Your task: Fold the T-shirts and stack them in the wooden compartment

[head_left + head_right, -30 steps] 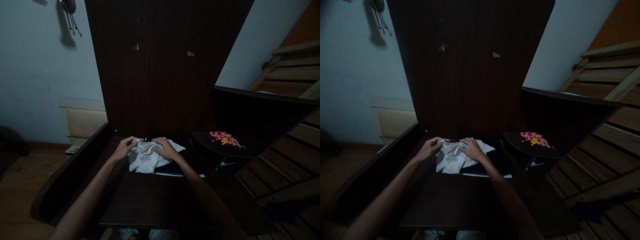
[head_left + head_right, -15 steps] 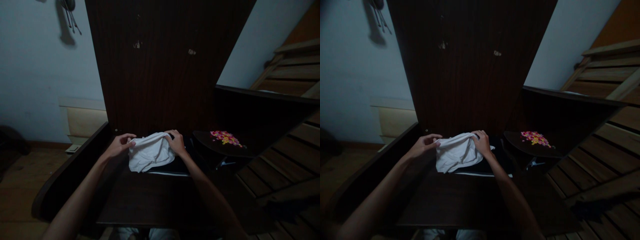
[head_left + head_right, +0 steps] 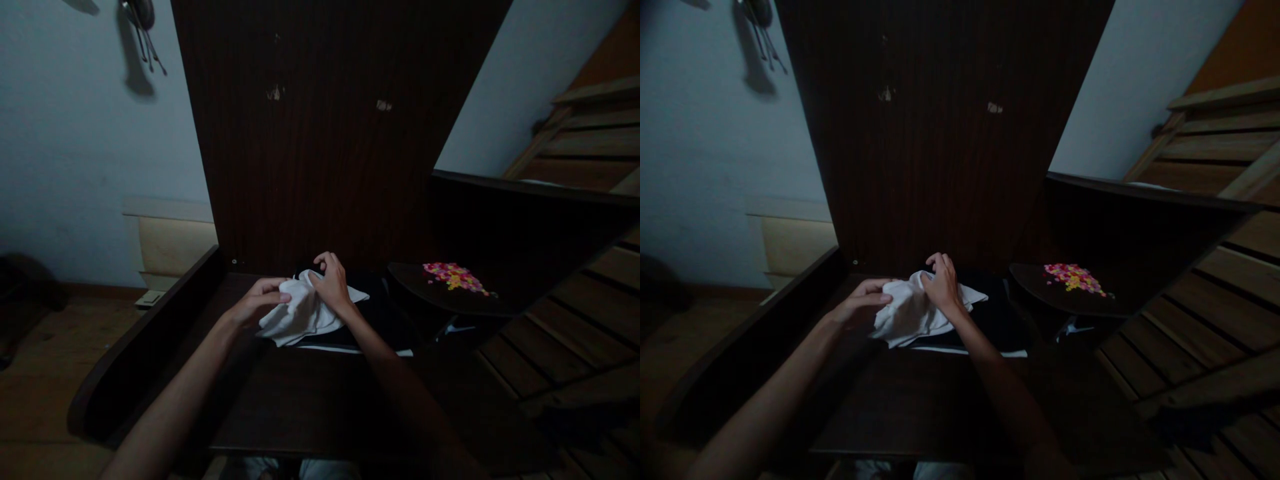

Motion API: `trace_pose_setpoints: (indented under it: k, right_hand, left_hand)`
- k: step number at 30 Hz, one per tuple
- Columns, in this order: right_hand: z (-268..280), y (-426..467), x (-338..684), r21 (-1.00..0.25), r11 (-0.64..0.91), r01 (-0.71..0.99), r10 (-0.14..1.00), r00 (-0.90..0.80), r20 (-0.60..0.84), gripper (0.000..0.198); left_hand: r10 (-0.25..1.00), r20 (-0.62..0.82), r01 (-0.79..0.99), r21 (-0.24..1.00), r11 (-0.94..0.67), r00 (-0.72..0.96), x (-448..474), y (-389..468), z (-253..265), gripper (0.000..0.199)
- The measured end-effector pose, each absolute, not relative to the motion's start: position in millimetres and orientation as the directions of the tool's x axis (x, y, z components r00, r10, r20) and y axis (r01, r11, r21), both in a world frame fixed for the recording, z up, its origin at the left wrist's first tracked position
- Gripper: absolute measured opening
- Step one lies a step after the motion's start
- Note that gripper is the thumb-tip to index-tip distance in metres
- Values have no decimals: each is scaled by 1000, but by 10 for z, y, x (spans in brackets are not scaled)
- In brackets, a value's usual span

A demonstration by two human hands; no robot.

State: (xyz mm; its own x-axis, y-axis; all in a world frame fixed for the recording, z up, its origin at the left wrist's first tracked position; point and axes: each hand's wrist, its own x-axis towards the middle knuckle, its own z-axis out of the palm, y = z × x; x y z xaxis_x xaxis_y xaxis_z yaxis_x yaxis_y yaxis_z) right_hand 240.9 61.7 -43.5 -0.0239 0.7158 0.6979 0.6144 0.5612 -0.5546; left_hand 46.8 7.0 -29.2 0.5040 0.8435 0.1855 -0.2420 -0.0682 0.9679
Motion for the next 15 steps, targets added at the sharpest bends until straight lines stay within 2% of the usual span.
trace_pose_setpoints:
  k: [3, 5, 7, 11, 13, 15]
  right_hand:
    - [-331, 441, 2339, -648, 594, 477, 692, 109, 714, 8]
    - [-257, 287, 2314, -673, 636, 378, 679, 140, 720, 3]
    - [-189, 149, 2291, -670, 667, 326, 693, 58, 719, 7]
    - [-124, 82, 2253, -644, 674, 361, 720, -126, 683, 27]
    - [-129, 168, 2265, -658, 662, 358, 729, -106, 676, 21]
    - [-132, 290, 2311, -703, 647, 294, 742, -31, 670, 19]
  left_hand:
    - [888, 306, -495, 863, -106, 344, 542, 70, -226, 18]
    - [888, 388, -545, 813, -203, 248, 584, 92, -159, 20]
    - [864, 463, -529, 792, -305, 195, 614, 126, -95, 32]
    - [806, 577, -353, 787, -506, 131, 606, 197, -25, 52]
    - [783, 609, -170, 791, -588, 124, 560, 212, -12, 56]
    - [742, 657, 69, 741, -668, 129, 496, 213, -11, 59]
